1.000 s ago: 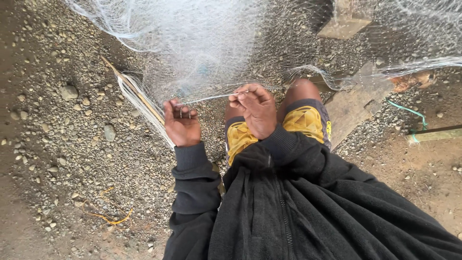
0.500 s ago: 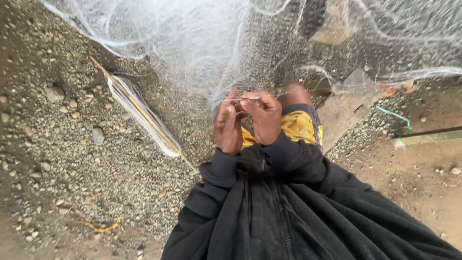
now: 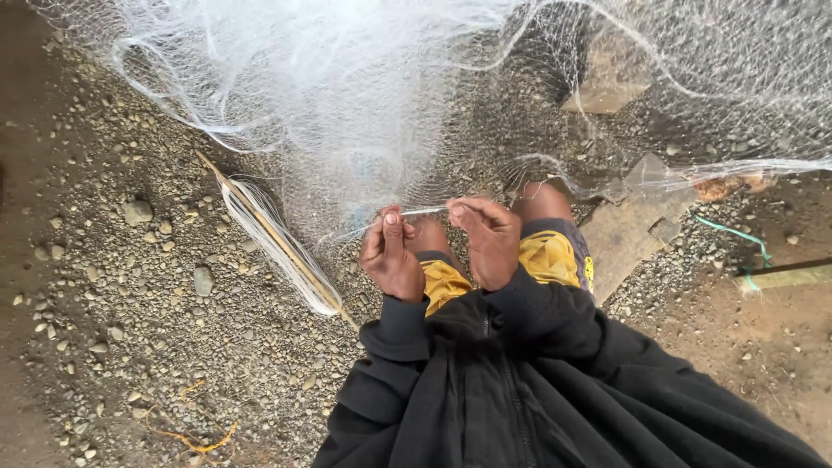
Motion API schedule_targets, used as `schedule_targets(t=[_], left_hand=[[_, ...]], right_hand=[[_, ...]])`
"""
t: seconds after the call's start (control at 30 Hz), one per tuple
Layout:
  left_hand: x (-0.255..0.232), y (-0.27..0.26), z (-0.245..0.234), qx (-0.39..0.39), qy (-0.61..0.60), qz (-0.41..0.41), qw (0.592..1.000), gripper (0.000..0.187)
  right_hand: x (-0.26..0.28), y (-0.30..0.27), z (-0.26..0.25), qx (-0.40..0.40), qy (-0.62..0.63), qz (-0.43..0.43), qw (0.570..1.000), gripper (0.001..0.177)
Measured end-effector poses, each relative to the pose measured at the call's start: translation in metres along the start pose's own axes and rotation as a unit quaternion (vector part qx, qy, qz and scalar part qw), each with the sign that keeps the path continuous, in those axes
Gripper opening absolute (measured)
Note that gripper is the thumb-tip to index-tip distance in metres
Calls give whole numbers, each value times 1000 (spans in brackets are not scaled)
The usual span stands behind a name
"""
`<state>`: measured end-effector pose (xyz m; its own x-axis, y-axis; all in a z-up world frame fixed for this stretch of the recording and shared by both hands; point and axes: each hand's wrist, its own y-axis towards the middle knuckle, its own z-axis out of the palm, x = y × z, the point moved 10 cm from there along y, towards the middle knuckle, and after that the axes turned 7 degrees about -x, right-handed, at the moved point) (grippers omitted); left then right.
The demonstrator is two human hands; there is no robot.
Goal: The person works on a large white fishing net by hand, using their fingers to thread and knot sections of thin mesh cord.
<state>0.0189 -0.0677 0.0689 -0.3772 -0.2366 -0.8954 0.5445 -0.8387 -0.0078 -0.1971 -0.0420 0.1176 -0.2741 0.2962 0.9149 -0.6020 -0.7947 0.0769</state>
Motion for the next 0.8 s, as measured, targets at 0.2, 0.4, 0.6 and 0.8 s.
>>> schedule_targets(t=[0.2, 0.4, 0.6, 0.8], left_hand=[[8, 1, -4, -4, 55, 63, 996, 18], [19, -4, 0, -15, 35, 85, 996, 15], [20, -3, -11, -2, 65, 125, 990, 10], [11, -12, -10, -12, 22, 109, 994, 10]], right_hand=[[10, -10, 9, 21, -33, -26, 999, 13], [9, -7, 13, 19, -59, -75, 995, 15], [-4, 2, 1, -27, -49, -82, 995, 14], [-29, 4, -8, -32, -85, -72, 993, 20]])
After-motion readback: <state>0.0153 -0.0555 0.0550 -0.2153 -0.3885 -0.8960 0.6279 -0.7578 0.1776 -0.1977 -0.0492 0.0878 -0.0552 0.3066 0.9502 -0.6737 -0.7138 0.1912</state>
